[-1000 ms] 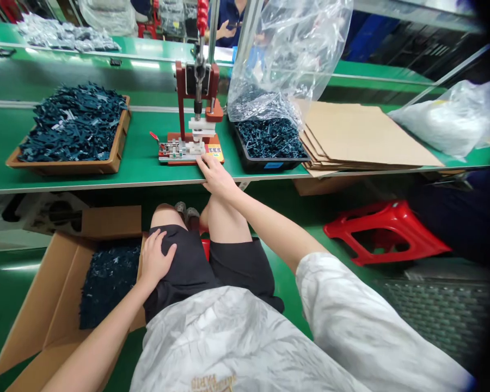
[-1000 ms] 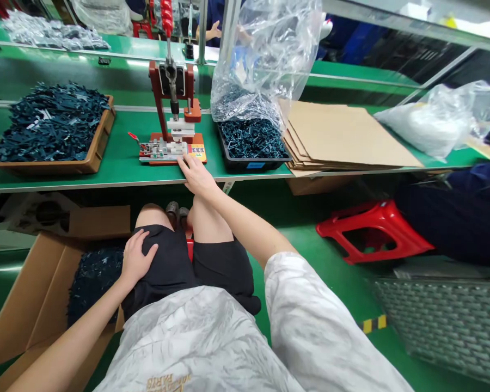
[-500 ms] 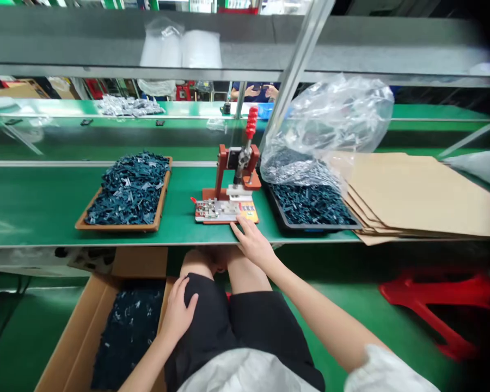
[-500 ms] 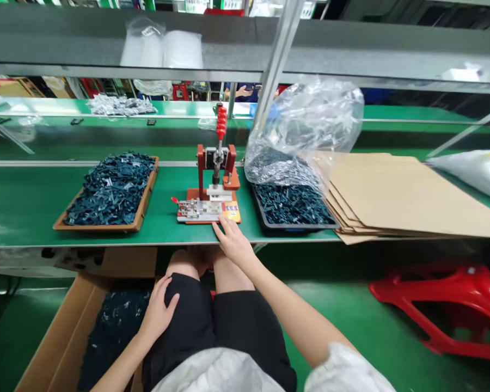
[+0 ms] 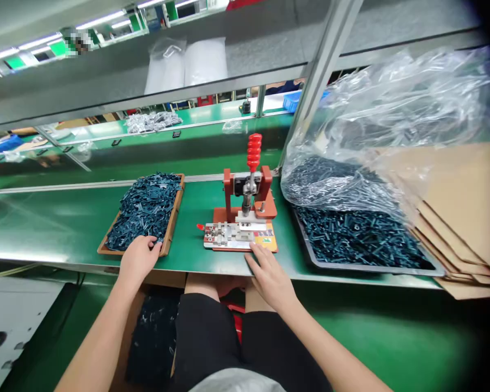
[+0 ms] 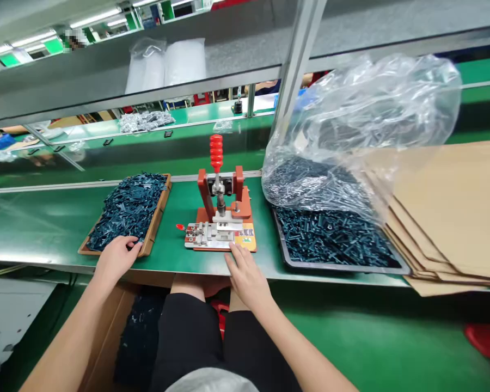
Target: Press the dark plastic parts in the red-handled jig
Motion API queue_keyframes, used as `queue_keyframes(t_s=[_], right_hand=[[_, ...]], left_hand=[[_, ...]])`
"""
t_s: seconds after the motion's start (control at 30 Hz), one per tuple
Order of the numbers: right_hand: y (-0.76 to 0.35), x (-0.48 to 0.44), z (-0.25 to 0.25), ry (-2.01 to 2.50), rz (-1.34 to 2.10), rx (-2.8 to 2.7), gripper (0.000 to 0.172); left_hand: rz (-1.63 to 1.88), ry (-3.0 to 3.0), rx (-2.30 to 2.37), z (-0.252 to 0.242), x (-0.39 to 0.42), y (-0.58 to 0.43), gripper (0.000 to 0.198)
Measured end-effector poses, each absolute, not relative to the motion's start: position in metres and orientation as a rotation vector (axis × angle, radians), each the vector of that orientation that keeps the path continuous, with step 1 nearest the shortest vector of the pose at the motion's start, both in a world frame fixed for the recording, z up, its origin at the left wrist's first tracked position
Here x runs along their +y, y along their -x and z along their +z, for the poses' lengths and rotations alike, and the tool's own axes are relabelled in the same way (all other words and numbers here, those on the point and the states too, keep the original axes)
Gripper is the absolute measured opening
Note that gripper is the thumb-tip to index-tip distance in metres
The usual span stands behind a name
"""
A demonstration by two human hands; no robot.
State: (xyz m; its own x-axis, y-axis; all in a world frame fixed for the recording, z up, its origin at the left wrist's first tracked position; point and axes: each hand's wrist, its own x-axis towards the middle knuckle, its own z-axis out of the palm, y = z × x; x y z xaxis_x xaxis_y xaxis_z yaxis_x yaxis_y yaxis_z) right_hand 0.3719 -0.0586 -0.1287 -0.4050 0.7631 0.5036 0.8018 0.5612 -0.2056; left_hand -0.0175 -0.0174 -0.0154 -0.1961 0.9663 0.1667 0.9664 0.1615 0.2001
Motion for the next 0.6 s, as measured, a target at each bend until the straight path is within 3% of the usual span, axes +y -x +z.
queue_keyframes(t_s=[0.23,0.43,0.6], right_hand=[[-0.375,-0.061,-0.126,1.195,0.106,-2.18,0.061],[-0.38,-0.061,-0.117,1.169,0.256,-2.162,0.062],[-0.384,-0.061,-0.109,1.184,0.247,-2.28,0.048]], left_hand=[[-0.065,1.846,-2.59,-0.003,-0.006,0.008,0.027],[-0.241,1.75,-2.674,-0.004,-0.007,0.01,0.029],[-0.401,1.804,-2.569,-0.01,-0.012,0.006,0.029]])
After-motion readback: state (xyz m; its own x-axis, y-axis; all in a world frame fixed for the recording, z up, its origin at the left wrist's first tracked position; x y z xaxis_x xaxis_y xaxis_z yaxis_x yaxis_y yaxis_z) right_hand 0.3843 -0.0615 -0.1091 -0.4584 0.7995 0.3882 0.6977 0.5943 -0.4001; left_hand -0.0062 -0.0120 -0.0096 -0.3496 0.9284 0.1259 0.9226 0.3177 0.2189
